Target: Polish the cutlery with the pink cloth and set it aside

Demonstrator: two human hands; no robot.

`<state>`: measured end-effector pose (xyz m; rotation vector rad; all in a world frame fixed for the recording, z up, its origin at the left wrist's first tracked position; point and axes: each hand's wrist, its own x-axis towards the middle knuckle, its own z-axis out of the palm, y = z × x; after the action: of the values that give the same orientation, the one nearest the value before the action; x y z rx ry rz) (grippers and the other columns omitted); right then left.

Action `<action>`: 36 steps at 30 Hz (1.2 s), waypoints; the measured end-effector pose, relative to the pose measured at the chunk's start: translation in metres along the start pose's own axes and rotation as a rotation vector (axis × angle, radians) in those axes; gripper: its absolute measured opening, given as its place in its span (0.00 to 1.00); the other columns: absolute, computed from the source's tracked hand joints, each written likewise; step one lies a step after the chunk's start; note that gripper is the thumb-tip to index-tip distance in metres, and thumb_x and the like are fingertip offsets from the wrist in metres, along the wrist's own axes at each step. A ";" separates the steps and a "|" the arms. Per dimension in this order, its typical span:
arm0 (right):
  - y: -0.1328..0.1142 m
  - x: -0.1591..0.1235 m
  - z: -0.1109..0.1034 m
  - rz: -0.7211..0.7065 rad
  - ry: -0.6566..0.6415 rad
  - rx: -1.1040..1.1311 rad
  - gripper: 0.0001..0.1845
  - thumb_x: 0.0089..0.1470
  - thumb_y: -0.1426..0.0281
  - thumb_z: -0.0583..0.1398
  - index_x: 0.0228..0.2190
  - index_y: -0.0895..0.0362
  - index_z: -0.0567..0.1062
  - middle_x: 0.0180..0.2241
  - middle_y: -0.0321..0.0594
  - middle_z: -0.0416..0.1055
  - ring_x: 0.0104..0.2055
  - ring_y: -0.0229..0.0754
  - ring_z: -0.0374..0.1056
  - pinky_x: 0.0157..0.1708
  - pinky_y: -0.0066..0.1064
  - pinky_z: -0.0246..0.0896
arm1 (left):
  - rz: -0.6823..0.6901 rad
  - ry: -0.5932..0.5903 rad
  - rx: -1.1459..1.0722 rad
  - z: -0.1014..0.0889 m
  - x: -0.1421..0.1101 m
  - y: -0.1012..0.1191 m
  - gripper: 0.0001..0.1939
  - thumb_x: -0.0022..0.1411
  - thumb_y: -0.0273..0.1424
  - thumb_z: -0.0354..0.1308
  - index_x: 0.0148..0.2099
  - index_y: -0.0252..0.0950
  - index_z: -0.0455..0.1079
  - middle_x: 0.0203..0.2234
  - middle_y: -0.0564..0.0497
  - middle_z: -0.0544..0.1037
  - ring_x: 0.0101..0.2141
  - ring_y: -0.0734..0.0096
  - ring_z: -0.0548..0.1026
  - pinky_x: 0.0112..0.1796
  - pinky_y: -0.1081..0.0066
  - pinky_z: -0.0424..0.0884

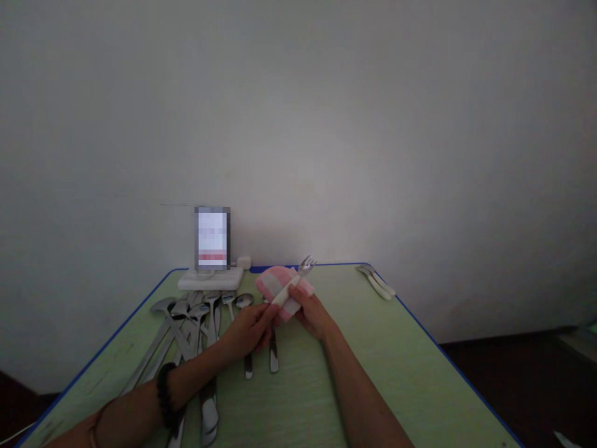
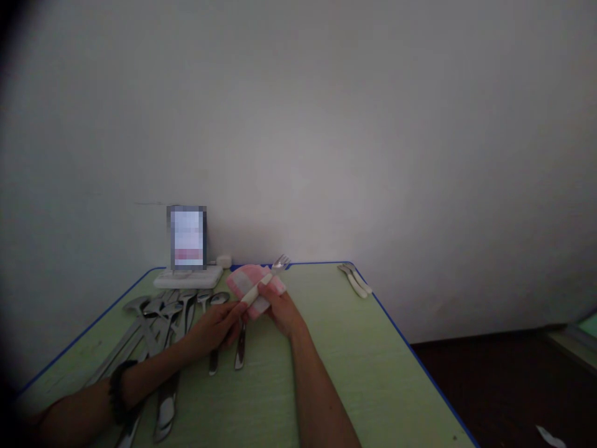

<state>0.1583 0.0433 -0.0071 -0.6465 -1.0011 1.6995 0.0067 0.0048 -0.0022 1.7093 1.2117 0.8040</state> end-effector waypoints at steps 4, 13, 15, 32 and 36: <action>0.001 0.002 0.000 -0.016 0.007 -0.029 0.19 0.43 0.63 0.63 0.39 0.57 0.73 0.26 0.35 0.73 0.26 0.38 0.65 0.28 0.29 0.62 | -0.013 0.002 0.014 0.000 -0.001 0.003 0.25 0.59 0.51 0.40 0.27 0.35 0.64 0.07 0.60 0.62 0.09 0.79 0.58 0.14 0.78 0.54; 0.003 0.005 -0.003 0.008 -0.011 -0.051 0.18 0.42 0.64 0.62 0.37 0.57 0.73 0.26 0.35 0.72 0.24 0.37 0.64 0.26 0.28 0.60 | -0.001 -0.017 0.091 -0.001 -0.002 0.004 0.27 0.59 0.51 0.40 0.28 0.34 0.68 0.08 0.59 0.62 0.11 0.78 0.60 0.16 0.77 0.55; 0.003 0.006 -0.002 0.006 0.036 -0.021 0.18 0.43 0.61 0.62 0.36 0.57 0.73 0.25 0.34 0.72 0.24 0.37 0.64 0.26 0.29 0.59 | 0.005 -0.021 0.106 -0.002 -0.002 0.004 0.27 0.59 0.51 0.41 0.27 0.34 0.68 0.08 0.59 0.62 0.11 0.78 0.59 0.16 0.77 0.55; 0.002 0.012 -0.004 -0.111 0.336 0.210 0.08 0.35 0.74 0.63 0.24 0.57 0.71 0.22 0.30 0.68 0.24 0.33 0.62 0.26 0.25 0.60 | 0.040 -0.075 0.008 -0.002 -0.005 0.004 0.19 0.59 0.47 0.41 0.27 0.38 0.56 0.10 0.62 0.59 0.12 0.79 0.57 0.16 0.78 0.53; 0.001 0.010 -0.004 -0.102 0.331 0.212 0.10 0.34 0.75 0.64 0.25 0.57 0.72 0.22 0.30 0.68 0.24 0.33 0.63 0.25 0.25 0.60 | 0.024 -0.092 0.051 -0.002 -0.006 0.007 0.18 0.58 0.48 0.43 0.29 0.38 0.55 0.13 0.61 0.59 0.14 0.79 0.57 0.16 0.77 0.53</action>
<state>0.1571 0.0540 -0.0096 -0.6969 -0.6010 1.5224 0.0059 -0.0018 0.0051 1.7854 1.1594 0.7060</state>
